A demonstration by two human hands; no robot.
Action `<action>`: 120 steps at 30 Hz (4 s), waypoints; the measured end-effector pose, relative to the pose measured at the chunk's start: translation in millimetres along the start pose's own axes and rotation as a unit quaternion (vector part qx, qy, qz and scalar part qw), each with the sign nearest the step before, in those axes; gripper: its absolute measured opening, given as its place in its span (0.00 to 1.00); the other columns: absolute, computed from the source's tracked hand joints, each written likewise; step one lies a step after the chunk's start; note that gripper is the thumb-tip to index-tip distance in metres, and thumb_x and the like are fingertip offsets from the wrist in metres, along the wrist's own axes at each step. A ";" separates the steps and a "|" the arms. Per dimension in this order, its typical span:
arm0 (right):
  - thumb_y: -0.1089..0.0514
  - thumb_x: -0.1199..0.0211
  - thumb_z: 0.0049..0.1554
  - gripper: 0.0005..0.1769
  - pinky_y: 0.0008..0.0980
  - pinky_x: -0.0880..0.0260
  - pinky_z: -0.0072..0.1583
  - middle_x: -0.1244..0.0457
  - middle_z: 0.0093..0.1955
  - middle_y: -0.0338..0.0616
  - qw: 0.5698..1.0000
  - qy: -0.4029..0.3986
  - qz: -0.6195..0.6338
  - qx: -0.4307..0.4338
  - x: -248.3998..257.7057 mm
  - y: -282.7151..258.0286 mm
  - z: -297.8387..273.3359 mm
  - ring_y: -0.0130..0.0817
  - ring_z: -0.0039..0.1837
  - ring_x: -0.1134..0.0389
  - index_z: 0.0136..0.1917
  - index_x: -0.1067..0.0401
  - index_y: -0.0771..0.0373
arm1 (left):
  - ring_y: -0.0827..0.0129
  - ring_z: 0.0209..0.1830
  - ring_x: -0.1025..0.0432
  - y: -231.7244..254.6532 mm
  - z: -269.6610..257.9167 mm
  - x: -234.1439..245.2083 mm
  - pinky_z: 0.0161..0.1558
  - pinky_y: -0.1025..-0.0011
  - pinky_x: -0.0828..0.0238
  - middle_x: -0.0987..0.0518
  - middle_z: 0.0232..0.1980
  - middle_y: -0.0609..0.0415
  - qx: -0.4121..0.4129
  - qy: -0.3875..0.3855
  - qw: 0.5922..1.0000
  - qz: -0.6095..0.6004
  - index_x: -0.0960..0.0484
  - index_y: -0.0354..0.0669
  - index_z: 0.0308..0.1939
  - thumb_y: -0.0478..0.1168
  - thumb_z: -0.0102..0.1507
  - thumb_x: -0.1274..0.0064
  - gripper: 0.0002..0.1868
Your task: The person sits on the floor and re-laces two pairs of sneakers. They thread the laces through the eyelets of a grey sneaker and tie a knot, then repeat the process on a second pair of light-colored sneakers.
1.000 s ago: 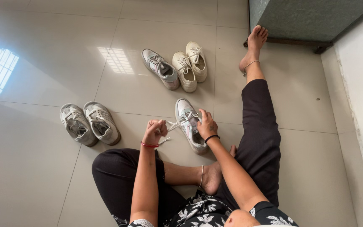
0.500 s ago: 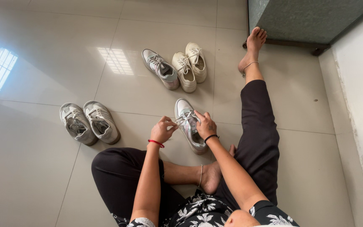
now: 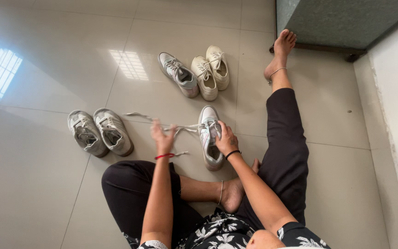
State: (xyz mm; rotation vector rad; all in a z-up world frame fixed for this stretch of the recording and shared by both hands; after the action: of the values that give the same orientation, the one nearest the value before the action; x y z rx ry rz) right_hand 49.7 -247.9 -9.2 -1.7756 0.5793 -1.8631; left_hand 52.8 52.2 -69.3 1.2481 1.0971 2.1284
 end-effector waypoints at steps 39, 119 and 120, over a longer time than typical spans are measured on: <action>0.57 0.33 0.48 0.14 0.47 0.38 0.63 0.35 0.61 0.46 0.976 0.100 -0.057 0.188 -10.5 -49.6 13.9 0.48 0.65 0.39 0.49 0.21 0.57 | 0.44 0.72 0.37 90.0 -72.3 -79.1 0.72 0.56 0.45 0.34 0.76 0.42 -0.015 -0.126 0.987 -0.100 0.32 0.41 0.73 0.27 0.59 0.55 0.36; 0.65 0.39 0.55 0.23 0.44 0.32 0.64 0.38 0.65 0.51 0.970 -0.044 0.101 0.219 -4.2 -57.8 -61.6 0.52 0.63 0.35 0.64 0.26 0.57 | 0.43 0.67 0.39 114.8 -100.2 3.0 0.68 0.50 0.42 0.27 0.64 0.45 -0.090 -0.099 0.991 0.006 0.16 0.43 0.37 0.41 0.52 0.43 0.11; 0.66 0.41 0.55 0.23 0.45 0.33 0.65 0.39 0.66 0.52 0.968 -0.037 0.100 0.228 -2.2 -61.8 -67.4 0.53 0.64 0.35 0.64 0.27 0.59 | 0.43 0.65 0.38 110.9 -97.5 6.4 0.67 0.51 0.41 0.26 0.62 0.44 -0.077 -0.078 0.994 -0.010 0.17 0.42 0.36 0.41 0.52 0.42 0.11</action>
State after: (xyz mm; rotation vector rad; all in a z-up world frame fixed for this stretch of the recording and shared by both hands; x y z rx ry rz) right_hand -21.4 -200.2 23.1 -1.4190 0.2590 -1.6240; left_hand -32.6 -49.0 -3.7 1.3008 0.8596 2.0204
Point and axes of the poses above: each hand's wrist, its own z-axis towards the middle knuckle, its own x-axis out of the back of the hand, y = z × x, the point moved 5 cm from there along z, towards the middle knuckle
